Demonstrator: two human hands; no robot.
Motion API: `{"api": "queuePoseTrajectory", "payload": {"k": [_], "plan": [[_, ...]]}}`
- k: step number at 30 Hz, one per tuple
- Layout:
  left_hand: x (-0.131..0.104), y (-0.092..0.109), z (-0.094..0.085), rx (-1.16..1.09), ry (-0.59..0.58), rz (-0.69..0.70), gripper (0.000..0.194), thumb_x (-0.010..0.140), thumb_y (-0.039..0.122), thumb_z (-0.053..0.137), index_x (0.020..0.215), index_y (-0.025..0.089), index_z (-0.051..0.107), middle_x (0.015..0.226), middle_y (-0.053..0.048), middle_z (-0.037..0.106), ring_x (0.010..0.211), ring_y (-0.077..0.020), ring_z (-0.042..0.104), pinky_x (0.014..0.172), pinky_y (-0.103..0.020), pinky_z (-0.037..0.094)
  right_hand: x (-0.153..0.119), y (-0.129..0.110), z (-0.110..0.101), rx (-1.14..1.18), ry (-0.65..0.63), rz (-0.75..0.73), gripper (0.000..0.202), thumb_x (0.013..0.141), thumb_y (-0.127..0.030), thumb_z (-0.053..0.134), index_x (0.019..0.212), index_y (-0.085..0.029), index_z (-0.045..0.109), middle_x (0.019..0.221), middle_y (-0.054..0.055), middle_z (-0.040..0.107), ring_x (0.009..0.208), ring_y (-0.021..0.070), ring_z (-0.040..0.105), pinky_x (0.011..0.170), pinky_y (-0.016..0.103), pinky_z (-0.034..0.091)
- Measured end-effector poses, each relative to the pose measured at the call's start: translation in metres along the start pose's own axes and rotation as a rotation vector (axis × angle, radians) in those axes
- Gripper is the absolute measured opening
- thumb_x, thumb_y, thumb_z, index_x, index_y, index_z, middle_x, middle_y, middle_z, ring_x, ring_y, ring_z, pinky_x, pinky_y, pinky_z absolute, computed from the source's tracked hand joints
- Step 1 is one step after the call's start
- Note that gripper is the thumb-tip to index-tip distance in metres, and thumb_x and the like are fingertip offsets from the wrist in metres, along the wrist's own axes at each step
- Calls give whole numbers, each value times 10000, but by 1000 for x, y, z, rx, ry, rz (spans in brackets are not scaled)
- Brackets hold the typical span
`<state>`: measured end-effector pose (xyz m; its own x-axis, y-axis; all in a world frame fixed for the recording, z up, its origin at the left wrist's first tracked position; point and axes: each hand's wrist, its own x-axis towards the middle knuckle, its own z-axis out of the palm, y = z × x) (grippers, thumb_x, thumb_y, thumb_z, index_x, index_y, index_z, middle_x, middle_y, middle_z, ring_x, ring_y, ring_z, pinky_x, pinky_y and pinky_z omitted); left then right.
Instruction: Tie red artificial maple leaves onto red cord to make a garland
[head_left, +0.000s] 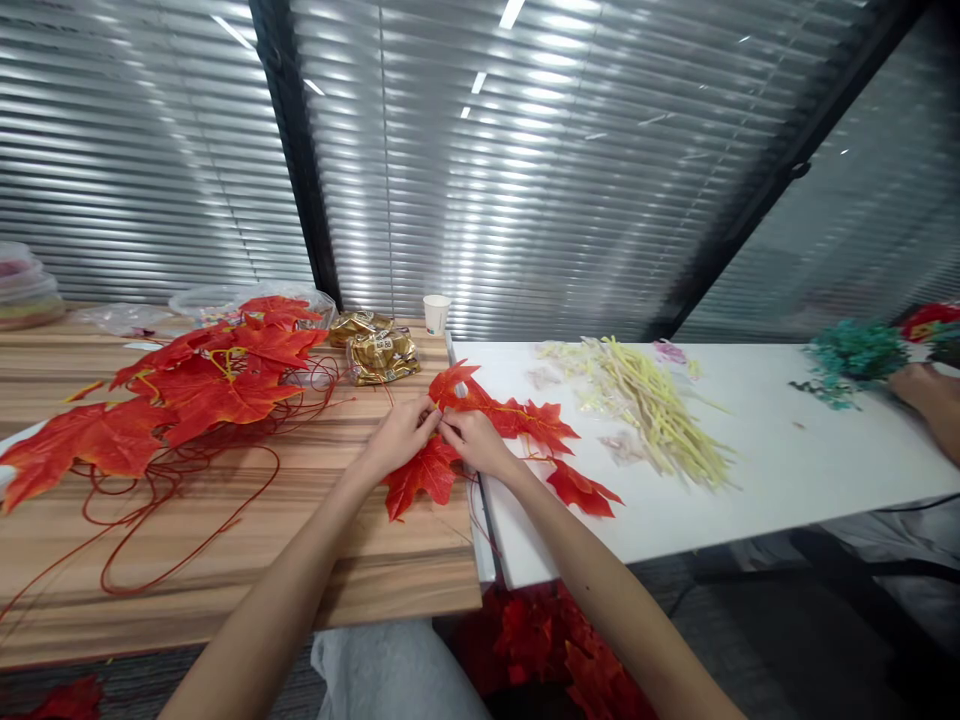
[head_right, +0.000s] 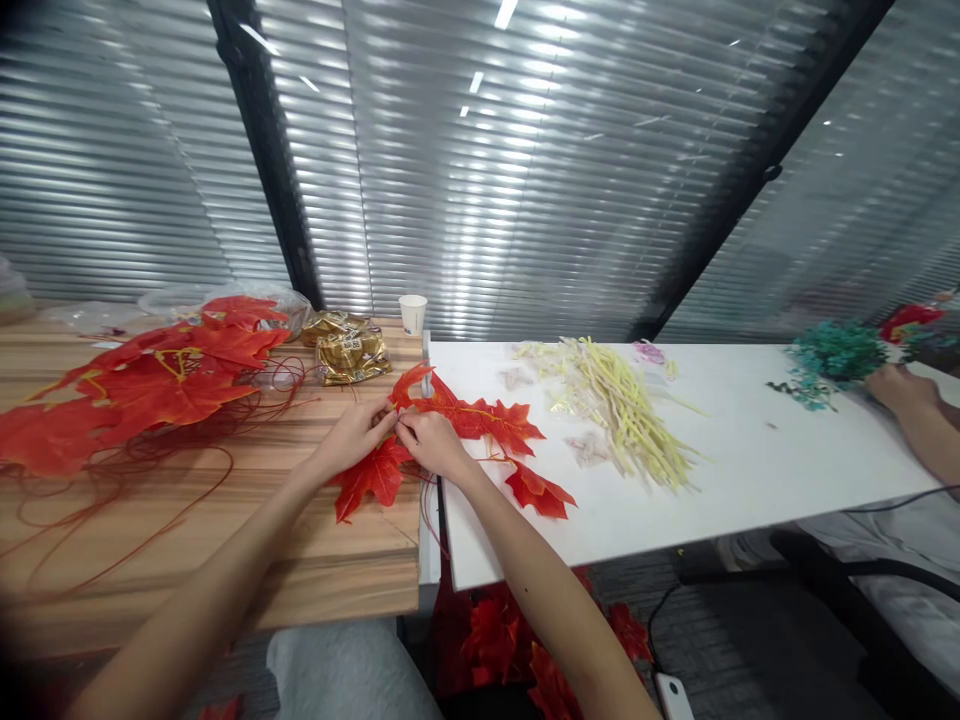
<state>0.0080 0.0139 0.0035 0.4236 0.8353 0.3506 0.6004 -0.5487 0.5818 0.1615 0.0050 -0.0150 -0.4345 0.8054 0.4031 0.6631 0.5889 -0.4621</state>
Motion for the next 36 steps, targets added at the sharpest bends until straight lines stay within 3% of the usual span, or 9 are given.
{"api": "queuePoseTrajectory", "payload": {"k": [17, 36], "plan": [[1, -7, 2, 79, -112, -16, 219, 838, 285, 321, 754, 176, 491, 740, -46, 601, 670, -170, 559, 632, -261, 394, -1, -2, -2, -124, -80, 22, 264, 867, -193, 386, 759, -126, 617, 712, 42, 620, 547, 95, 485, 544, 203, 301], [0, -5, 2, 121, -128, -1, 258, 853, 276, 303, 840, 166, 536, 812, -73, 632, 732, -186, 590, 670, -275, 421, -1, -5, -5, -220, -148, 67, 280, 881, -240, 365, 860, -136, 624, 782, 63, 636, 662, 138, 549, 596, 220, 331]]}}
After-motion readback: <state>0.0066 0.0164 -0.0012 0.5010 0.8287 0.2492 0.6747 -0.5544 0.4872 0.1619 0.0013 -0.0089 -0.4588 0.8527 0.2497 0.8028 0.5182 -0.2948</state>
